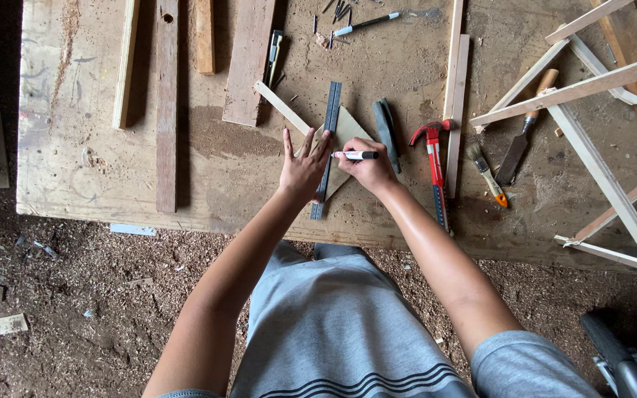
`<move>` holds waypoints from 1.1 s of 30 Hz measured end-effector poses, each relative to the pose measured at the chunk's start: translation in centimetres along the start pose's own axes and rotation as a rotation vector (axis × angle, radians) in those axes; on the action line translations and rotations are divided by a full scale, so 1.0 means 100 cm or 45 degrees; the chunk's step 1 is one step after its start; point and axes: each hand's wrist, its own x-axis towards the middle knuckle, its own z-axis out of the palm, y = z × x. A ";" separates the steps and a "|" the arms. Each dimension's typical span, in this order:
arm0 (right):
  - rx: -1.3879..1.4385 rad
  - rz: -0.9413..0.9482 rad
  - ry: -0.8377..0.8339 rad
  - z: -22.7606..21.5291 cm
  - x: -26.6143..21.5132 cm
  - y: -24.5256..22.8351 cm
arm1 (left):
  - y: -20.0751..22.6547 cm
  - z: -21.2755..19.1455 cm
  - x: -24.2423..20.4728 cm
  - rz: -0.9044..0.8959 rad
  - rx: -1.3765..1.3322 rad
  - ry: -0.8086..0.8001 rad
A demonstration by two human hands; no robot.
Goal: The person uses a metal ruler and a black marker to draw straight lines and a decorative sunburst pattern on a small square wooden board. They then write text along the bottom edge and place the finished board on a wooden frame.
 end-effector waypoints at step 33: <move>-0.039 -0.006 0.063 -0.004 0.002 0.002 | -0.001 -0.001 0.003 0.006 -0.058 -0.070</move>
